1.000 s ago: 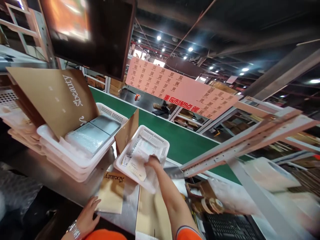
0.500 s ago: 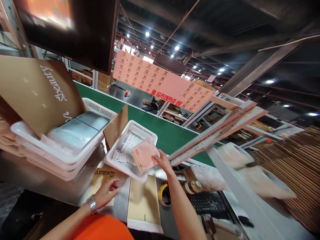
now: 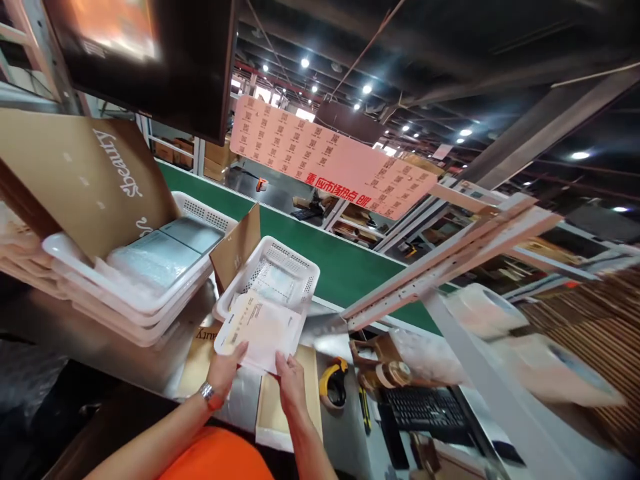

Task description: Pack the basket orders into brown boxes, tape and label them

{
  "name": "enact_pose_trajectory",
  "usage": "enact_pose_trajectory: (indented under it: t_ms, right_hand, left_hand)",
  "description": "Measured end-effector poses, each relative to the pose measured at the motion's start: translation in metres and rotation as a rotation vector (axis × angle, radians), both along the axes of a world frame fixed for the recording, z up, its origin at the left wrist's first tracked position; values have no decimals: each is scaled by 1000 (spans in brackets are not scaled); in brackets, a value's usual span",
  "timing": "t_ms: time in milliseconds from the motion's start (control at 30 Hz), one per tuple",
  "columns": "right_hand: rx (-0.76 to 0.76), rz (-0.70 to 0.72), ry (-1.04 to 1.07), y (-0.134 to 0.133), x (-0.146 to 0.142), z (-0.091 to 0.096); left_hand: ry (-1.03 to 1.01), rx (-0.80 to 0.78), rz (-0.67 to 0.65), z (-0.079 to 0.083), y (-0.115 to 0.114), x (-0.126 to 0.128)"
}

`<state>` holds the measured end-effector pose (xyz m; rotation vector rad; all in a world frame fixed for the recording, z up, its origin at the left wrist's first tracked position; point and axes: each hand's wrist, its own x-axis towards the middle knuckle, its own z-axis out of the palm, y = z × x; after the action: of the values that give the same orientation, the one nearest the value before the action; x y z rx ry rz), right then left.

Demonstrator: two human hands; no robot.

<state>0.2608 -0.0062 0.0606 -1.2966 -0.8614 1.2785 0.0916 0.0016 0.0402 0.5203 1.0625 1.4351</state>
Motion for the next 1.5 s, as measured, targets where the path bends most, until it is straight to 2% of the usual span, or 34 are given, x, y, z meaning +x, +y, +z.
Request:
enact_pose_trajectory:
  t_ms: [100,167,233,267,333,400,433,500,567,633,700,833,900,967,1067,1100,1133,1200,1333,1433,1500]
  right_hand:
    - [2,29,-124,-3,12,2]
    - [5,17,-107,3,22,9]
    - [36,-56,-108,9,31,18]
    - [45,-68,-133,11,36,22]
    - [24,-2,-208,13,45,28]
    - [-12,54,-254,10,58,33]
    - [-7,27,-255,8,65,34]
    - [55,-118,-233,1,79,35]
    - [105,-233,-225,-7,84,34]
    - [101,-237,-222,-16,74,32]
    - [85,-158,-166,-26,50,28]
    - [61,21,-14,-40,-4,20]
    - [50,32,-27,-41,-14,18]
    - [67,-109,-122,-39,-7,18]
    - [156,-533,-292,-32,18,21]
    - [184,-621,-317,-30,24,23]
    - [201,-645,-327,-29,28,25]
    - [180,-512,-323,-29,22,25]
    - [48,-90,-282,-39,-24,8]
    - [16,52,-362,-47,-49,-8]
    - [69,116,-509,-41,-48,-11]
  left_hand:
    - [52,-28,45,5,-8,-17]
    - [126,-4,11,8,-14,-26]
    - [176,13,-58,8,-19,-32]
    - [173,10,-102,7,-21,-33]
    - [114,-20,-171,3,-25,-38]
    - [41,-62,-173,-3,-29,-45]
    - [13,-77,-143,-6,-30,-51]
    - [-29,-86,-70,-10,-35,-64]
    - [-80,-67,-88,-9,-40,-75]
    - [-141,-31,-199,-6,-46,-78]
    - [-186,-18,-279,-1,-50,-73]
    - [-224,-48,-254,4,-52,-59]
    - [-240,-35,-264,3,-52,-62]
    - [-249,-36,-260,-2,-53,-72]
    - [-228,-106,-195,-12,-55,-92]
    - [-213,-135,-172,-15,-55,-97]
    - [-199,-162,-158,-17,-55,-100]
    - [-192,-195,-166,-18,-54,-102]
    - [-227,-129,-256,-16,-52,-95]
    - [-198,-63,-273,-17,-51,-90]
    - [-170,-75,-233,-21,-51,-91]
